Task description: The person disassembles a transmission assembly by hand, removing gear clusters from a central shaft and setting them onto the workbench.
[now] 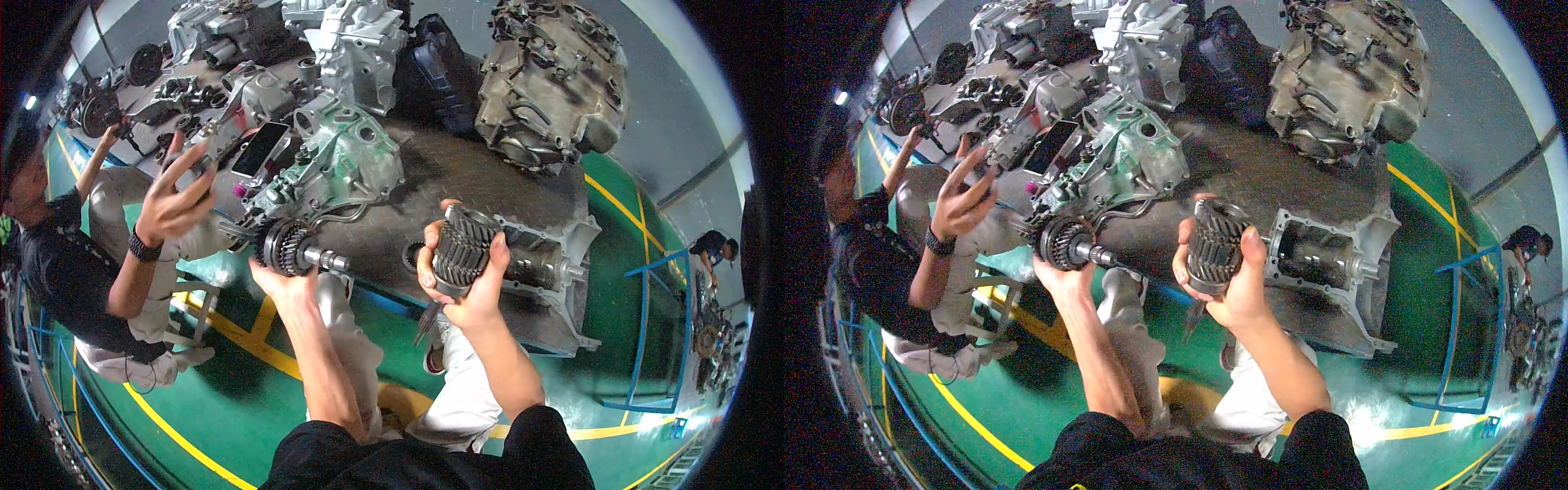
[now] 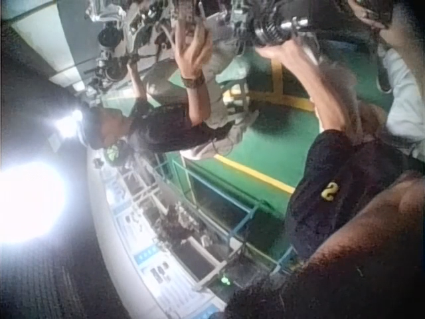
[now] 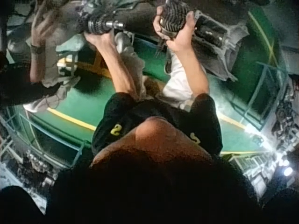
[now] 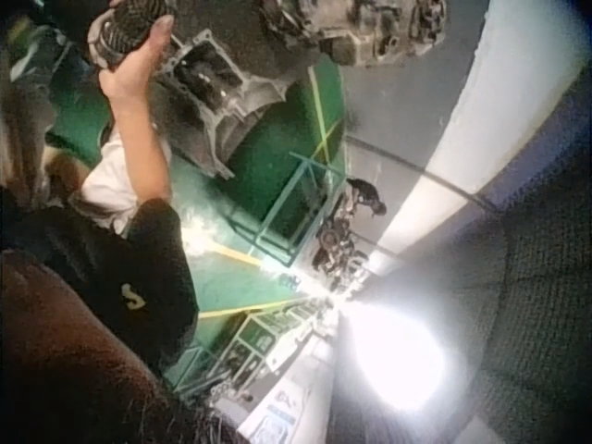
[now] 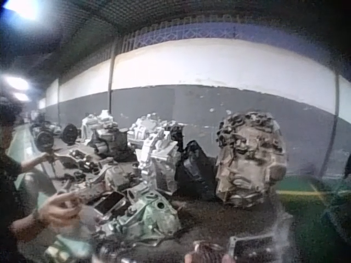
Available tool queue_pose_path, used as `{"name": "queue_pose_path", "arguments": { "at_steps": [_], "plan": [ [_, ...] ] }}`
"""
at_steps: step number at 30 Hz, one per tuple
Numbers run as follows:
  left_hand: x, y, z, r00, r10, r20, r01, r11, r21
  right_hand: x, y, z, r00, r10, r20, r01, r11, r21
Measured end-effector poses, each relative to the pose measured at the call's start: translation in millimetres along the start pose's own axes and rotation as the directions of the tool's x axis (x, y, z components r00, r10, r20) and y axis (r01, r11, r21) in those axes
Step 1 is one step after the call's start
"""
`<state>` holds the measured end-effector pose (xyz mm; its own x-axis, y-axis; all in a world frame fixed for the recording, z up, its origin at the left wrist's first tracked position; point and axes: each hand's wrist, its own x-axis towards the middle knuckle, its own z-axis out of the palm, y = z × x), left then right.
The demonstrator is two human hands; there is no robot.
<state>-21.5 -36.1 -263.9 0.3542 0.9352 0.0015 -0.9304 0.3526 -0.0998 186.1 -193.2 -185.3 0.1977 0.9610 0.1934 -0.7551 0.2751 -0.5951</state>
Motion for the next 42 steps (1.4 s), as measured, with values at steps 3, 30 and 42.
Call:
{"name": "queue_pose_path", "arguments": {
  "at_steps": [3, 30, 42],
  "plan": [
    [4.1, -1.4, -0.6, 0.998, -0.01, 0.069, 0.013, 0.999, -0.047, 2.9, -3.7, 2.5, 0.998, 0.067, -0.023, -0.064, 0.993, 0.094],
    [8.1, 6.5, -25.3, 0.999, 0.028, 0.026, -0.028, 1.0, -0.004, 5.7, 17.9, 1.8, 0.991, 0.057, -0.118, -0.06, 0.998, -0.025],
    [-9.1, -10.2, 8.6, 0.947, 0.157, -0.279, -0.174, 0.984, -0.038, -19.2, 20.3, -28.9, 0.976, -0.109, -0.19, 0.002, 0.87, -0.492]
  ]
}}
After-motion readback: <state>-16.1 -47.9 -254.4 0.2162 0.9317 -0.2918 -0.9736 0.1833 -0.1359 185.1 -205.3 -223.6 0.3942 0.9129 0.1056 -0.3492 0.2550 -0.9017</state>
